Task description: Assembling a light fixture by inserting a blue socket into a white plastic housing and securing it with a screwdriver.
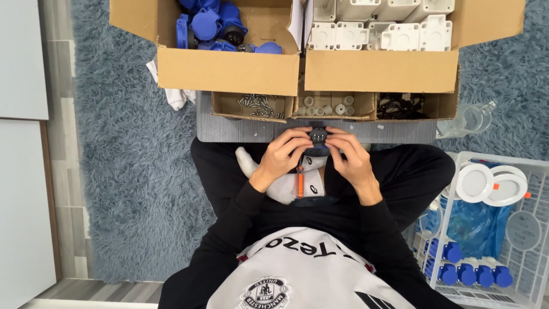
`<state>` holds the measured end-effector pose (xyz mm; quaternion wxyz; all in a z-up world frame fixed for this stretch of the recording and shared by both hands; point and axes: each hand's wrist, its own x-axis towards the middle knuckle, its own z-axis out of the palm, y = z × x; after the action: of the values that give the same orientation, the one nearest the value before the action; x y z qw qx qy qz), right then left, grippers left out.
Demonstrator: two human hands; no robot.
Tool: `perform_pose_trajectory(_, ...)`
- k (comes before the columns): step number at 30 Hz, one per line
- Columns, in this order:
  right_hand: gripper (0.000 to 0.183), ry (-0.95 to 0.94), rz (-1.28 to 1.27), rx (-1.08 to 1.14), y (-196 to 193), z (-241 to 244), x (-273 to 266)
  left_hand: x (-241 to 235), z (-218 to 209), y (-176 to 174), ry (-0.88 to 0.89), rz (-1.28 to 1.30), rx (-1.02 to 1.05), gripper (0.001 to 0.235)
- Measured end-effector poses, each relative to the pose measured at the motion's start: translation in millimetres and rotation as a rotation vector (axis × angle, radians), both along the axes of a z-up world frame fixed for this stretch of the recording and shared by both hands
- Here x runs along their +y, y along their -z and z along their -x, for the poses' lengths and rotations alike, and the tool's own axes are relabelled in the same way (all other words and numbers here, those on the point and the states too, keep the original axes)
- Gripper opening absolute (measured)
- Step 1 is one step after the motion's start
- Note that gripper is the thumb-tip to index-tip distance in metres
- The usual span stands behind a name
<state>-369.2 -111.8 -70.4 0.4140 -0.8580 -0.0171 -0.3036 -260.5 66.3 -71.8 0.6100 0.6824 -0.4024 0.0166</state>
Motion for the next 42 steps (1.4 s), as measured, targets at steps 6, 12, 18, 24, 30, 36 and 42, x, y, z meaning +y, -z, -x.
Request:
perform_pose_trajectory(6,0.005,-0.003,0.037,0.045,3,3,-2,2,1,2,-0.007,-0.059,0.002,0.005)
perform_pose_trajectory(12,0.005,-0.028,0.017,0.09,12,10,-5,5,0,1,0.017,-0.105,0.012,0.006)
perform_pose_trajectory(18,0.005,-0.06,-0.013,0.105,12,13,-6,10,-5,-14,0.06,-0.177,0.001,0.006)
perform_pose_trajectory(24,0.004,-0.099,-0.022,0.122,14,13,-10,14,-10,-15,0.134,-0.241,-0.036,0.006)
perform_pose_trajectory(30,0.003,-0.108,0.033,0.132,0,11,-12,12,-8,-14,0.164,-0.2,0.044,0.01)
perform_pose_trajectory(36,0.004,-0.112,0.055,0.15,1,12,-14,6,0,-1,0.074,-0.209,0.111,0.04)
perform_pose_trajectory(42,0.006,-0.125,0.148,0.147,14,20,-21,4,6,0,0.031,-0.277,0.269,0.051)
